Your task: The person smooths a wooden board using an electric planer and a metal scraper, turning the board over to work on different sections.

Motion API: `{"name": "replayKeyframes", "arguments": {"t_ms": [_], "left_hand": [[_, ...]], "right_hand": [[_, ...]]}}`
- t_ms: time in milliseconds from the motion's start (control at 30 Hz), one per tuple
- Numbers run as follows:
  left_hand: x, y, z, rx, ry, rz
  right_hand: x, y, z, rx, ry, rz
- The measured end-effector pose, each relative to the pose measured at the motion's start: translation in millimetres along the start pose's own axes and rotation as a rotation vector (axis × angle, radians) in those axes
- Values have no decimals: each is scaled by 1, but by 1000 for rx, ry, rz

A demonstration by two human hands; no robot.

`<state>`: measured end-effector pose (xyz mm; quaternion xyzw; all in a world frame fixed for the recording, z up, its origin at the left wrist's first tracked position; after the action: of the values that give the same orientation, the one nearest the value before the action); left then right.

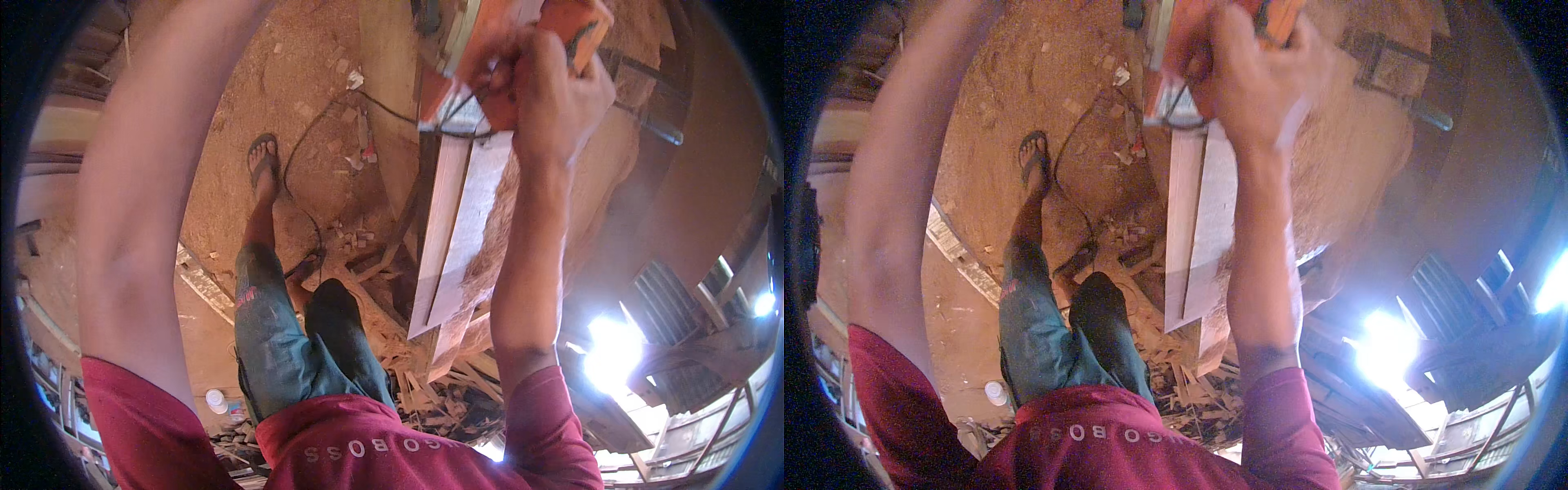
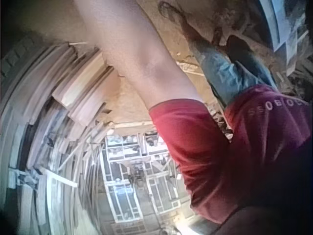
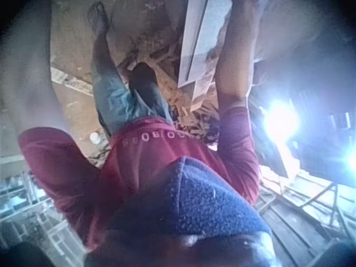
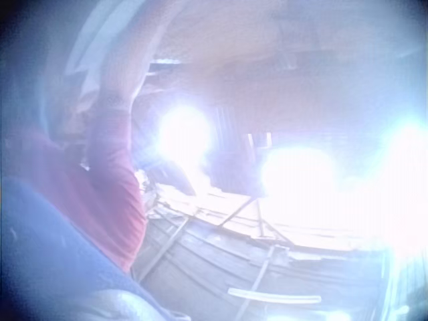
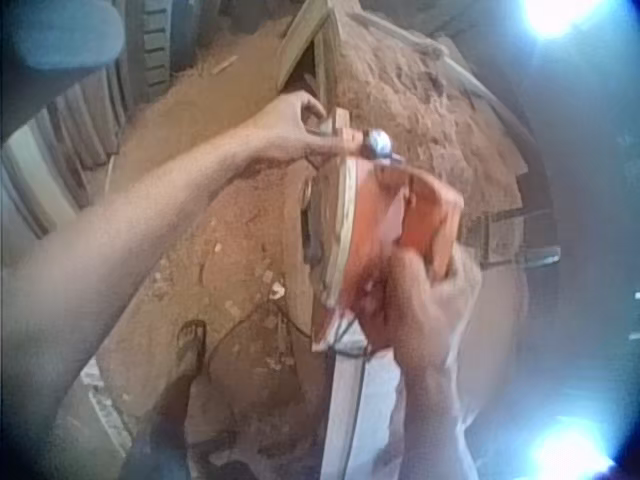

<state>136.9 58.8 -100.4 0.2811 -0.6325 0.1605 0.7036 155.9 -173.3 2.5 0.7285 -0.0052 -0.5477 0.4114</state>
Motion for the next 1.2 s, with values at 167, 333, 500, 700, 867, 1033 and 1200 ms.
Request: {"name": "replayKeyframes", "arguments": {"t_ms": [167,333,500,700,867,1033,1200], "left_hand": [[12,-27,94,-72,43,152],[-7,-117,309,16,-10,196],[39,-149,503,-101,187,41],[43,-170,547,-73,225,25],[38,-144,463,-80,203,11],[33,-112,361,-53,220,43],[26,-84,265,-42,192,-13]], "right_hand": [[11,30,97,59,-49,97],[32,111,319,-3,-150,456],[20,172,491,-201,-326,551],[45,190,553,-136,-359,300],[42,160,473,-120,-376,171],[38,124,373,-99,-295,132],[34,97,283,-88,-326,109]]}}
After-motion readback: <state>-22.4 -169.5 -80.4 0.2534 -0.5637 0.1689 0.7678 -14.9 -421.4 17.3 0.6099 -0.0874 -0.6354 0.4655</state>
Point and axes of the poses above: each hand's wrist, its own z-axis away from the middle knuckle, its own y-axis out of the back of the hand, x = y × z, the point moved 1 cm from there along -z, towards the middle knuckle, and after that the axes turned 2 degrees about z, right-handed, at the moved point
